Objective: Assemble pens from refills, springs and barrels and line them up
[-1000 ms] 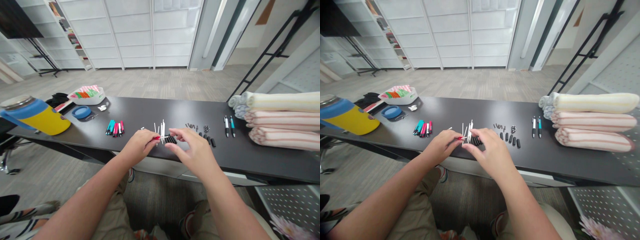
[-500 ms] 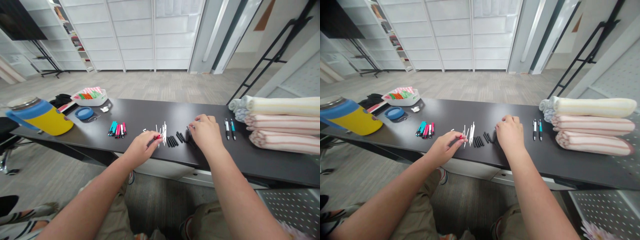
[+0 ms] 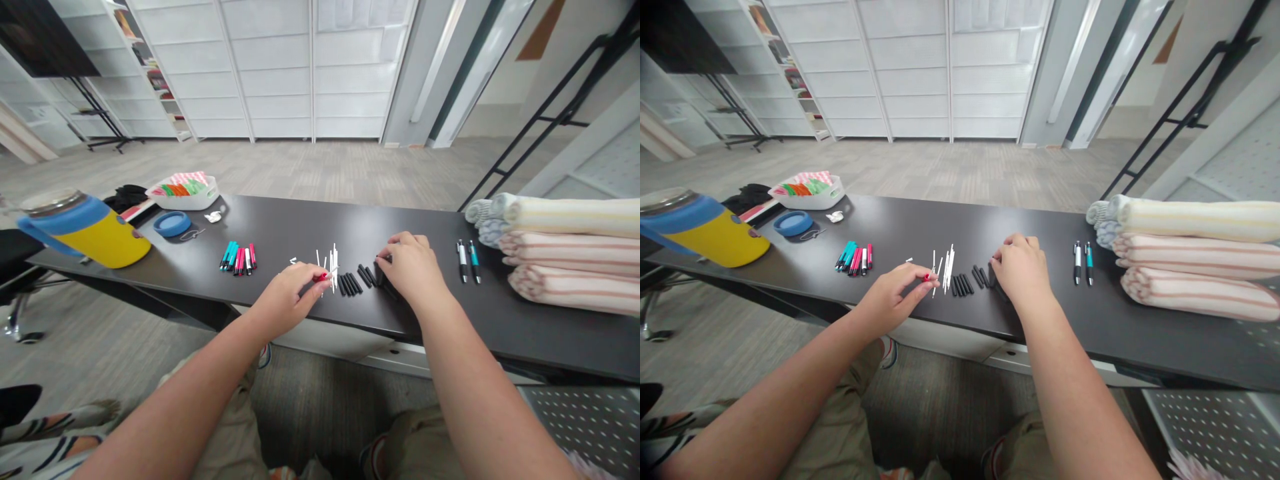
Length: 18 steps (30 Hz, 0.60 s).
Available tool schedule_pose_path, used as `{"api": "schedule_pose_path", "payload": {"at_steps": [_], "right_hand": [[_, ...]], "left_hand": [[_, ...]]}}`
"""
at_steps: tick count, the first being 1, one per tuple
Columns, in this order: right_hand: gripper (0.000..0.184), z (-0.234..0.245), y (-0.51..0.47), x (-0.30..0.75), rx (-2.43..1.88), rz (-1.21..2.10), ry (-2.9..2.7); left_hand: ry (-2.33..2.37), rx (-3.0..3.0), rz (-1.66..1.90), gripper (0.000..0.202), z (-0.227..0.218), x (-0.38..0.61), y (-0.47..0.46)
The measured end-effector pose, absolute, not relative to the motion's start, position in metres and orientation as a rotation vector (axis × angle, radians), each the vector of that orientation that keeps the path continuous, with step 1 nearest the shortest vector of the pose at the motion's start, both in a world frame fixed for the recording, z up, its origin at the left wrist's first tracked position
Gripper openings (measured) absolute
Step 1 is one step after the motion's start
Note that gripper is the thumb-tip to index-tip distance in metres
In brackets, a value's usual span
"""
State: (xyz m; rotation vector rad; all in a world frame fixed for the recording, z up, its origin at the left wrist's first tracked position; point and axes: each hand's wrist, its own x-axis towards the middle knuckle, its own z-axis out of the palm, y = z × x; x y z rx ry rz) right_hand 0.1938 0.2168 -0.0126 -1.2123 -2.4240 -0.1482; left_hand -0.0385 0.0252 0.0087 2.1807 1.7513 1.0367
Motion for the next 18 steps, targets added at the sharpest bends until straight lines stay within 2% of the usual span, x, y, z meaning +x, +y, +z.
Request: {"api": "schedule_pose_path", "payload": {"at_steps": [10,12,16,18], "right_hand": [[0.016,-0.001,0.210,0.191,-1.141,-0.085,-2.499],[0.015,0.009,0.201,0.190,-1.122,0.064,-2.472],[0.013,0.027,0.173,0.192,-1.159,0.567,-2.235],[0.015,0.032,0.158,0.196,-1.083,0.690,-2.177]], "left_hand": [[1.721,2.260,1.024,0.015,0.009,-0.038,0.024],[1.731,2.288,1.003,0.015,0.009,-0.039,0.024],[1.771,2.319,0.949,0.017,0.011,-0.039,0.025],[1.806,2.334,0.922,0.017,0.011,-0.039,0.026]]}}
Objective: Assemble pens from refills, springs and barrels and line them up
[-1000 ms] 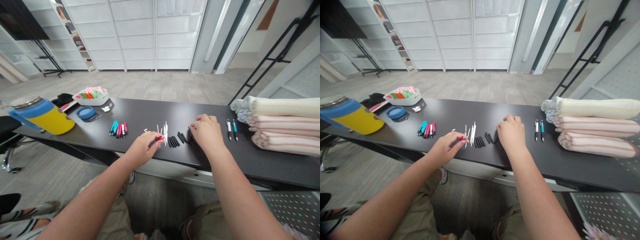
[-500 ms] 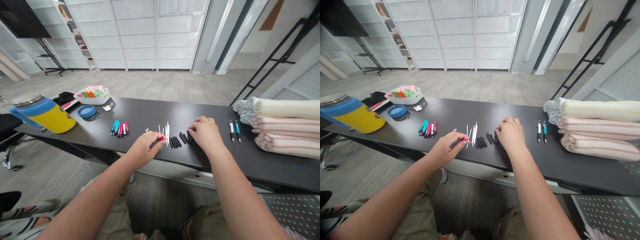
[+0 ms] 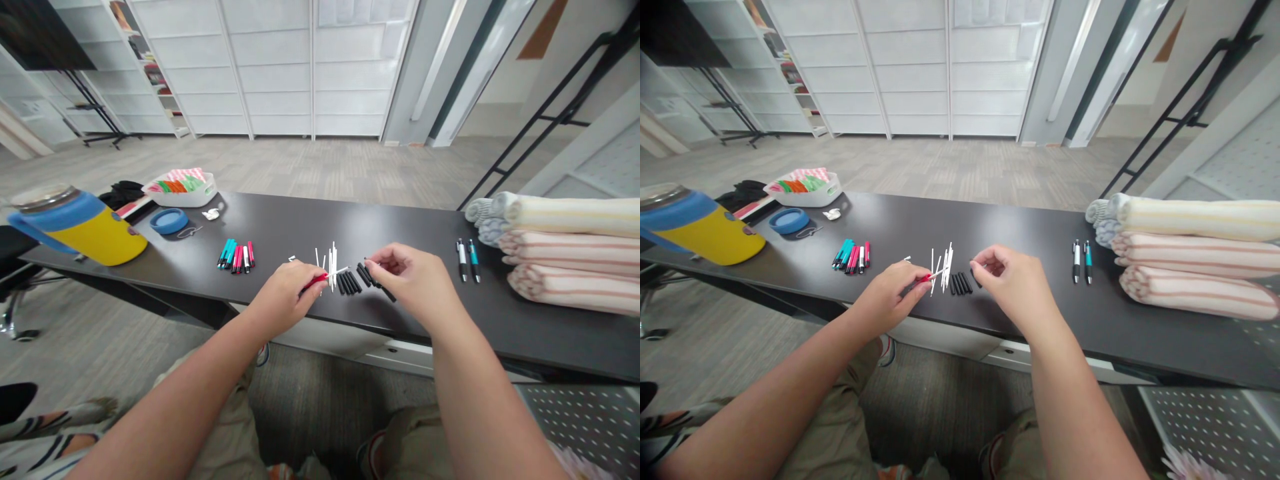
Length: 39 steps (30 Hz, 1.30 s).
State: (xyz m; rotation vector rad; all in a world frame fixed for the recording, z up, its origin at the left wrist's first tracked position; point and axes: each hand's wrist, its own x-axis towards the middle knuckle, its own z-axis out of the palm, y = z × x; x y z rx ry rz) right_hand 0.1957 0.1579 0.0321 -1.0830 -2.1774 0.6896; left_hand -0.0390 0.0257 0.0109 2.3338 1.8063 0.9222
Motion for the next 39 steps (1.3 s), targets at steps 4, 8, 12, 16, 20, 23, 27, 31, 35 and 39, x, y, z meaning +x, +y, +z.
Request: {"api": "schedule_pose_path", "payload": {"at_steps": [4,8,12,16,20,23,27,31,35,39], "right_hand": [[0.014,0.036,0.139,0.202,-0.934,0.668,-2.168],[0.013,0.041,0.132,0.206,-0.799,0.603,-2.209],[0.011,0.045,0.130,0.206,-0.743,0.583,-2.201],[0.009,0.046,0.129,0.204,-0.724,0.583,-2.204],[0.009,0.044,0.129,0.204,-0.732,0.614,-2.225],[0.009,0.043,0.129,0.203,-0.742,0.629,-2.231],[0.010,0.042,0.130,0.203,-0.752,0.617,-2.237],[0.010,0.041,0.131,0.203,-0.745,0.616,-2.241],[0.012,0.041,0.131,0.203,-0.754,0.623,-2.232],[0.011,0.040,0.130,0.203,-0.755,0.630,-2.239]], "left_hand": [[1.841,2.381,0.878,0.017,0.009,-0.041,0.027],[1.840,2.418,0.891,0.018,0.008,-0.043,0.028],[1.853,2.398,0.897,0.019,0.007,-0.044,0.028],[1.859,2.398,0.901,0.021,0.006,-0.044,0.028],[1.846,2.413,0.900,0.022,0.005,-0.044,0.029],[1.834,2.416,0.899,0.022,0.005,-0.043,0.029],[1.838,2.426,0.901,0.020,0.005,-0.043,0.030],[1.839,2.433,0.894,0.019,0.005,-0.043,0.029],[1.835,2.434,0.892,0.019,0.003,-0.044,0.029],[1.832,2.420,0.891,0.020,0.004,-0.044,0.029]]}}
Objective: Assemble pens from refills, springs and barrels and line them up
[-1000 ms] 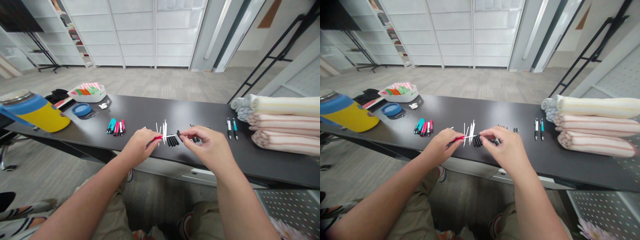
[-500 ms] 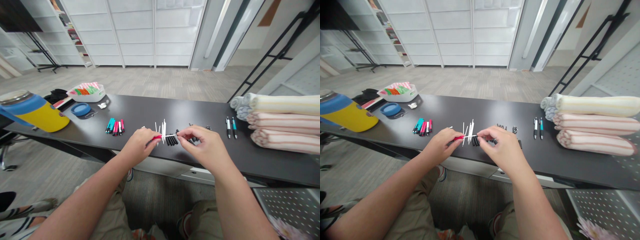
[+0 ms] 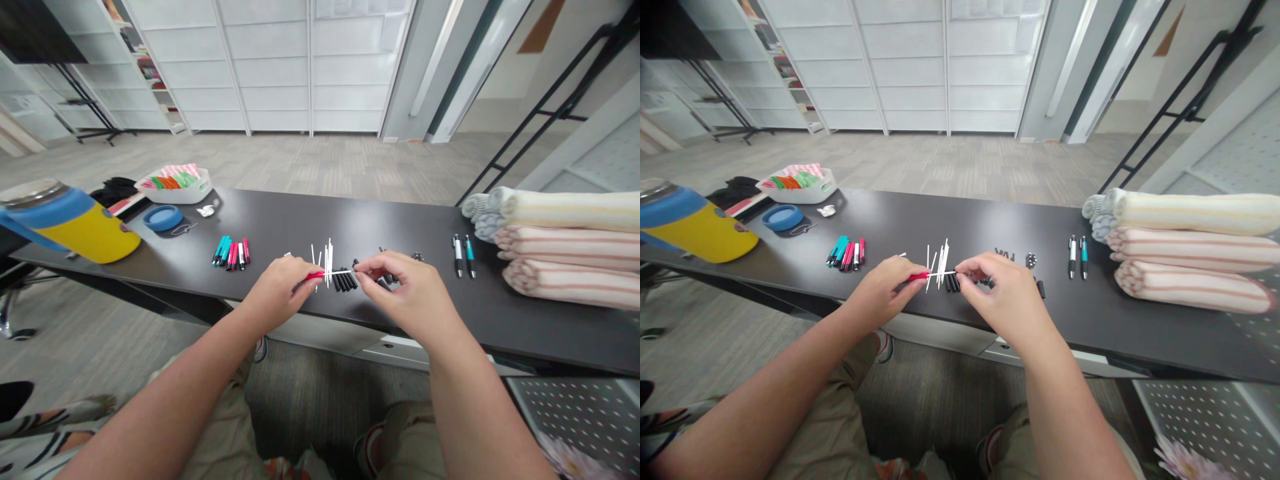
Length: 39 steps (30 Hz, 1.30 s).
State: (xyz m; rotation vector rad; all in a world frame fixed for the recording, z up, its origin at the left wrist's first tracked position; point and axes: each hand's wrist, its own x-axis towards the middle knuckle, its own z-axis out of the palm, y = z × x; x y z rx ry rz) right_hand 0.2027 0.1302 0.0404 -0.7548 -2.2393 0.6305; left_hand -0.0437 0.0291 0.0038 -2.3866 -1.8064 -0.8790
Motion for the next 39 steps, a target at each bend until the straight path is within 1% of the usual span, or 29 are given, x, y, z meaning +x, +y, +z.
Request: {"api": "schedule_pose_path", "payload": {"at_steps": [13,18,21,27,31,33,35,39], "right_hand": [[0.012,0.038,0.130,0.202,-0.597,0.724,-2.374],[0.010,0.037,0.128,0.201,-0.648,0.741,-2.361],[0.013,0.036,0.128,0.200,-0.694,0.752,-2.341],[0.014,0.035,0.127,0.199,-0.690,0.747,-2.351],[0.020,0.038,0.132,0.205,-0.735,0.762,-2.304],[0.019,0.040,0.138,0.212,-0.800,0.704,-2.247],[0.016,0.041,0.143,0.218,-0.830,0.566,-2.235],[0.013,0.033,0.148,0.218,-0.724,0.284,-2.366]], "left_hand": [[-1.823,-2.457,-0.806,0.024,0.004,-0.040,0.028],[-1.825,-2.488,-0.785,0.027,0.004,-0.036,0.027],[-1.823,-2.494,-0.782,0.027,0.004,-0.035,0.027],[-1.806,-2.501,-0.903,0.023,0.002,-0.035,0.028],[-1.895,-2.482,-0.988,0.020,0.004,-0.033,0.028],[-1.988,-2.451,-1.066,0.020,0.007,-0.032,0.027],[-2.086,-2.406,-1.185,0.020,0.009,-0.031,0.026],[-2.200,-2.322,-1.395,0.021,0.010,-0.031,0.026]]}}
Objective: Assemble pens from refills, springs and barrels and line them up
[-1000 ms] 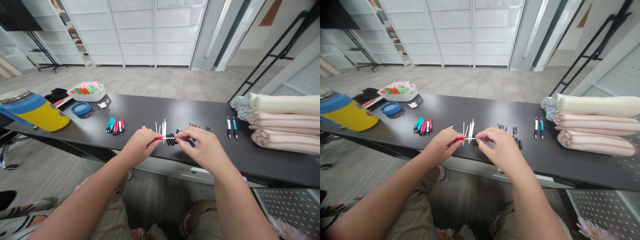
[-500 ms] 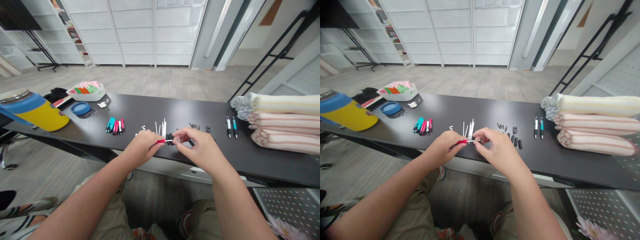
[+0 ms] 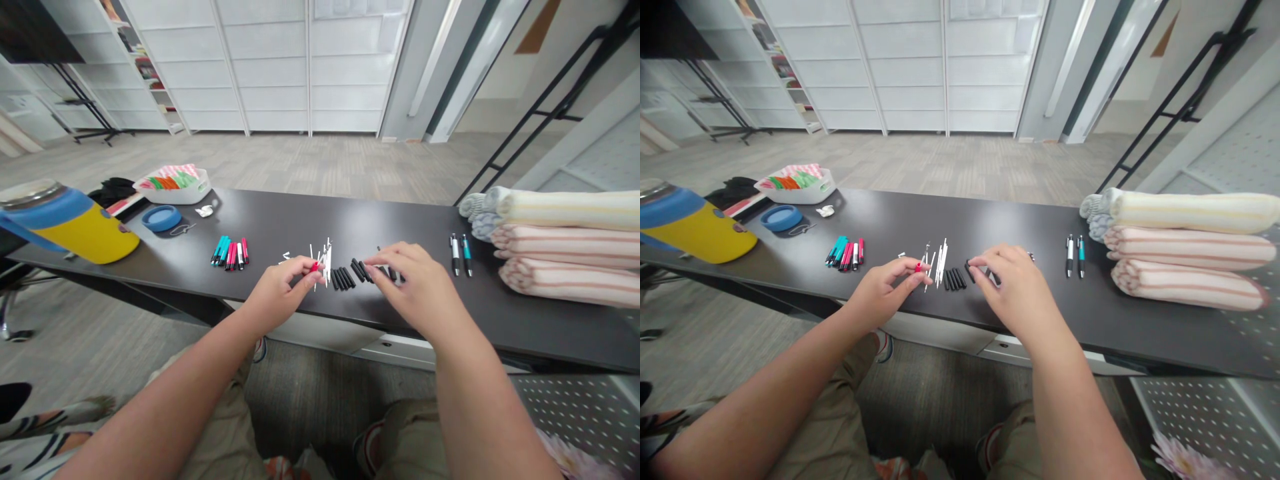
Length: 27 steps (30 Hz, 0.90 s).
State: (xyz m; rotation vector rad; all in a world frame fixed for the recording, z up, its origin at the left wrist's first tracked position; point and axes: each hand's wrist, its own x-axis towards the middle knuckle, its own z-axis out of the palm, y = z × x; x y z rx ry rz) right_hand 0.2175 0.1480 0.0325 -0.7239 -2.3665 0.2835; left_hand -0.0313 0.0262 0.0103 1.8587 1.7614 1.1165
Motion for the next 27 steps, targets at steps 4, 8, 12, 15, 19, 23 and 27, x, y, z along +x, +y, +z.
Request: {"api": "schedule_pose_path", "payload": {"at_steps": [4,8,12,15,19,23,27], "right_hand": [[0.019,0.016,0.142,0.203,-0.669,0.178,-2.529],[0.033,0.006,0.134,0.189,-0.703,0.146,-2.584],[0.029,0.001,0.131,0.179,-0.727,0.130,-2.601],[0.021,-0.002,0.131,0.175,-0.741,0.126,-2.610],[0.012,-0.004,0.130,0.175,-0.741,0.134,-2.607],[0.008,-0.003,0.128,0.174,-0.767,0.120,-2.599],[0.010,-0.002,0.123,0.168,-0.813,0.082,-2.591]], "left_hand": [[1.782,1.781,1.175,0.025,0.010,-0.031,0.027],[1.805,1.748,1.170,0.024,0.009,-0.032,0.026],[1.789,1.729,1.173,0.026,0.006,-0.033,0.026],[1.788,1.732,1.192,0.026,0.006,-0.034,0.025],[1.813,1.740,1.185,0.025,0.009,-0.034,0.024],[1.808,1.734,1.182,0.025,0.009,-0.034,0.024],[1.816,1.724,1.180,0.024,0.009,-0.035,0.025]]}}
